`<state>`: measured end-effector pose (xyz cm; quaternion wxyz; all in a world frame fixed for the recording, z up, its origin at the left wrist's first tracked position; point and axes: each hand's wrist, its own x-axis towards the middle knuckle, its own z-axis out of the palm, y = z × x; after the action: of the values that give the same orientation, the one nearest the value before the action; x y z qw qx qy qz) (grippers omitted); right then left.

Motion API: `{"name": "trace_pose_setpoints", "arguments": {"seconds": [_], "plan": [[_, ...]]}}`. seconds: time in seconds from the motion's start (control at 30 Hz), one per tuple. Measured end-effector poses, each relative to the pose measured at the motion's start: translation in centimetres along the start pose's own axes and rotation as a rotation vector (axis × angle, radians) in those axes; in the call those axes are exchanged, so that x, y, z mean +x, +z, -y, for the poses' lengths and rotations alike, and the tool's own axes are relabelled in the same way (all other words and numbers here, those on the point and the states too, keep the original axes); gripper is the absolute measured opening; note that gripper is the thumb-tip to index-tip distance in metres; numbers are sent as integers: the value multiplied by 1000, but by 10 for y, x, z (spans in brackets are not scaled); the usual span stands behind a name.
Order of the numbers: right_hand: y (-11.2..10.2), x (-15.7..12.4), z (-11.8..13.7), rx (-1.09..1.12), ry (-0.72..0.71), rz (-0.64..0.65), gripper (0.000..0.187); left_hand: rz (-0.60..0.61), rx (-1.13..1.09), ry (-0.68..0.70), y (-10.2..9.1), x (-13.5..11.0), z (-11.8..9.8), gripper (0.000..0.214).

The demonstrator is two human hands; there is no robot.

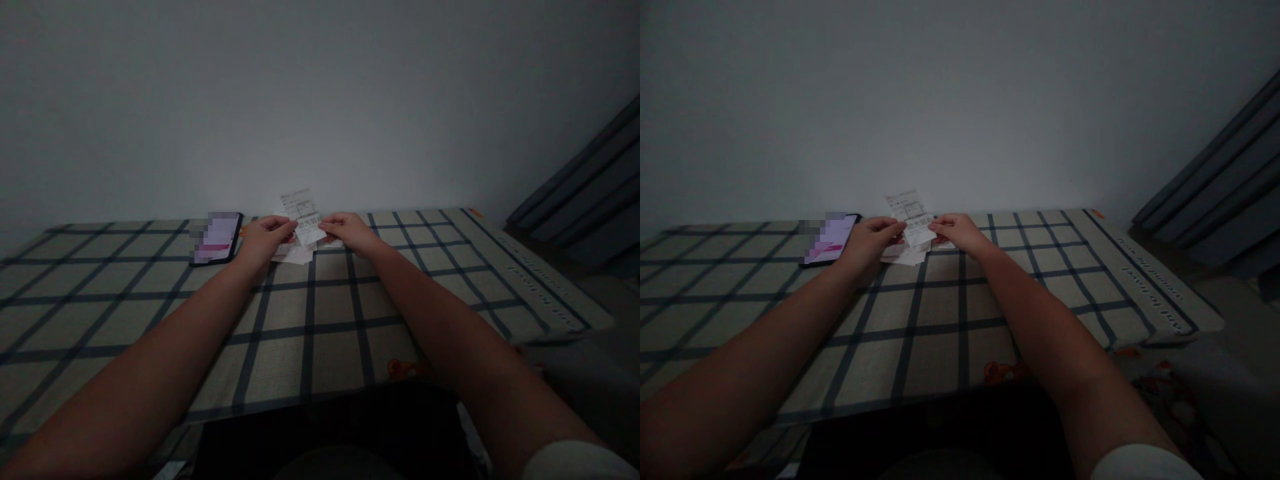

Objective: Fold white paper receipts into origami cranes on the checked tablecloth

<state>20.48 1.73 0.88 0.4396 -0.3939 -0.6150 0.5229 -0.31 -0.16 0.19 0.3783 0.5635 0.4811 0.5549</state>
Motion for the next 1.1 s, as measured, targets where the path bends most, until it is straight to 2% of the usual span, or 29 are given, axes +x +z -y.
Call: {"name": "trace_pose_setpoints", "arguments": {"seconds": [0.17,0.3,0.47,0.63,0.8,0.9,1.0,1.1], "plan": [[-1,0,-1,-38,-34,45,6,104,-87,-101,3,-5,-3,24],[0,0,-3,-33,-32,78,5,205,-59,-152,5,-9,-1,35],[1,-1,-3,16,-17,97,10,147,-74,-64,4,-10,0,38],[1,-1,-1,1,-8,108,4,102,47,-40,2,-9,-3,36],[3,-1,0,-8,-35,113,5,177,150,-3,-1,-8,2,38],[4,-1,0,-30,-77,81,7,251,185,-33,0,-8,4,37],[0,-1,-1,-70,-96,90,10,276,84,-90,3,-9,2,37],[-2,-2,-2,-114,-102,158,13,211,-55,-91,6,-11,-2,40]]}}
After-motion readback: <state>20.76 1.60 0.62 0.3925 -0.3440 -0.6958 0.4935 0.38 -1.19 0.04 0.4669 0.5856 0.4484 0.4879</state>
